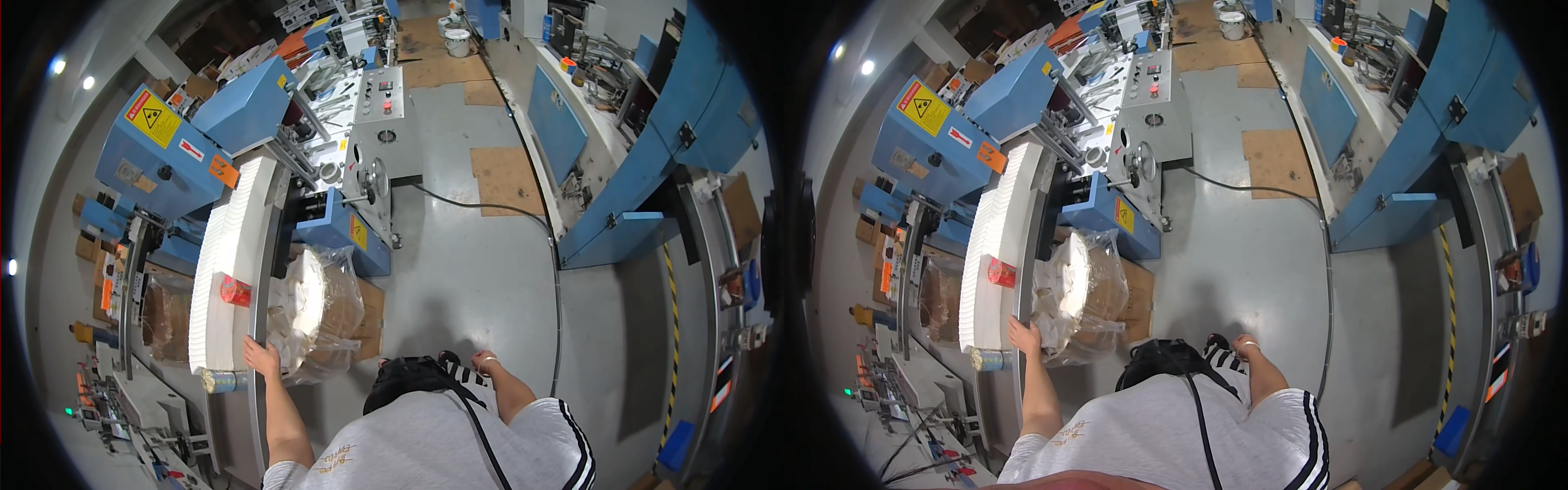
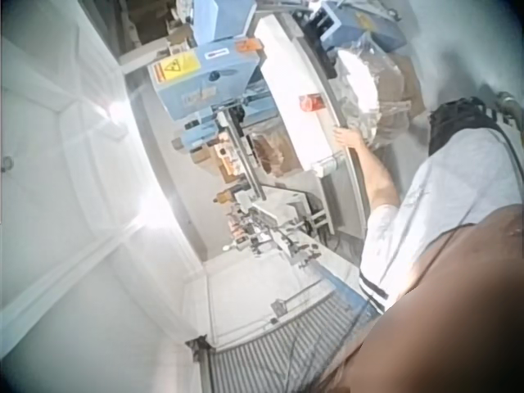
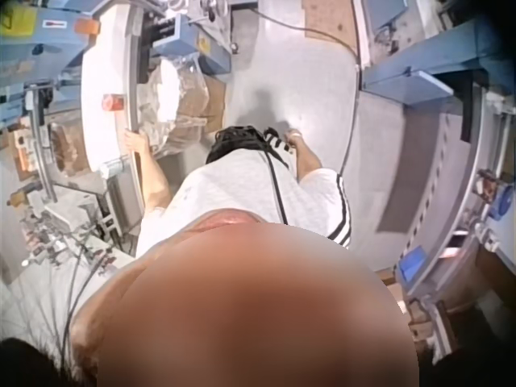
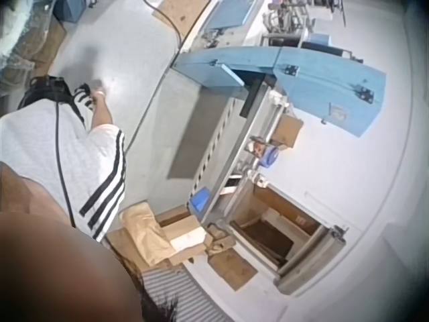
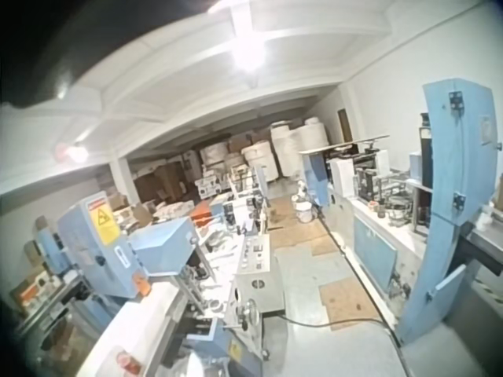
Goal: Stacking and moving paper products between a work table and a processing machine.
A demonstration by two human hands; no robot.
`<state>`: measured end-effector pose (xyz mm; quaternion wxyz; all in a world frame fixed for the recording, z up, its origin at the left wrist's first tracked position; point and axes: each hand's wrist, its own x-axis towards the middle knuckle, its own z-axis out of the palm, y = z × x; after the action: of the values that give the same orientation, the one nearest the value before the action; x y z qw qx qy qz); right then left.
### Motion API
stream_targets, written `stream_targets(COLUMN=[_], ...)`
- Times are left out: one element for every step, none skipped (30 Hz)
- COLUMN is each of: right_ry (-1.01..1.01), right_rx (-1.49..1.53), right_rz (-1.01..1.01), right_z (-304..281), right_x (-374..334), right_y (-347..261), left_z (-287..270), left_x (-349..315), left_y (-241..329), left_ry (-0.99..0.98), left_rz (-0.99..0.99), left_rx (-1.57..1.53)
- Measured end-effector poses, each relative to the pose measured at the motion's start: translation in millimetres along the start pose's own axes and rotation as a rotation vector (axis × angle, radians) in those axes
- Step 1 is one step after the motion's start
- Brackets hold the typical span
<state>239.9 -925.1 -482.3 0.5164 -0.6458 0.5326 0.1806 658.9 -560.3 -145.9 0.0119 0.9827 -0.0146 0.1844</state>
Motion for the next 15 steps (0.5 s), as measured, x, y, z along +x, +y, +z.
stream_targets(right_ry=[-0.005, -0.01, -0.01, -0.009, -0.009, -0.009, -0.007, -0.005, -0.005, -0.008, -0.011, -0.012, -0.014, -0.016, -0.013], right_rx=[0.01, 0.02, 0.019, 0.016, 0.013, 0.012, 0.003, -0.006, -0.007, -0.008, -0.009, -0.011, 0.004, 0.019, 0.018], right_rz=[0.004, 0.009, 0.009, -0.001, -0.011, -0.012, -0.012, -0.012, -0.013, -0.015, -0.018, -0.018, -0.014, -0.009, -0.008], right_z=[0.1, 0.1, -0.3, -0.4, -0.2, 1.1, 3.1, 4.7, 4.6, 4.6, 4.7, 3.4, 1.9, 0.6, 1.3], right_x=[-0.2, -0.4, -0.2, -0.1, -0.1, 2.5, 5.7, 8.6, 8.3, 7.8, 7.3, 4.7, 1.6, -0.4, 2.6], right_y=[-0.4, -0.6, -0.2, 0.2, 0.5, 1.5, 2.9, 4.9, 4.5, 4.2, 3.9, 1.5, -1.3, -3.5, -0.1], left_z=[-1.2, -3.7, -4.7, -5.6, -6.5, -7.3, -6.3, -4.5, -3.2, -2.4, -1.8, -1.6, -2.2, -3.9, -4.3], left_x=[-0.1, 0.2, 0.0, -0.7, -1.5, -1.9, -2.2, -2.9, -3.6, -3.4, -3.1, -3.9, -4.7, -5.2, -5.5], left_y=[0.1, 1.0, 2.3, 3.4, 4.5, 4.9, 4.6, 3.4, 1.6, 0.5, -0.7, -1.7, -2.1, -1.5, 0.8], left_ry=[0.0, -0.007, -0.016, -0.017, -0.017, -0.017, -0.017, 0.002, 0.02, 0.021, 0.021, 0.02, 0.02, 0.018, 0.014], left_rz=[-0.001, -0.005, -0.008, -0.008, -0.011, -0.015, -0.014, 0.006, 0.023, 0.022, 0.028, 0.033, 0.03, 0.028, 0.03], left_rx=[0.0, 0.004, 0.006, 0.006, 0.01, 0.012, 0.011, 0.007, 0.004, 0.005, 0.003, 0.001, 0.002, 0.002, -0.003])
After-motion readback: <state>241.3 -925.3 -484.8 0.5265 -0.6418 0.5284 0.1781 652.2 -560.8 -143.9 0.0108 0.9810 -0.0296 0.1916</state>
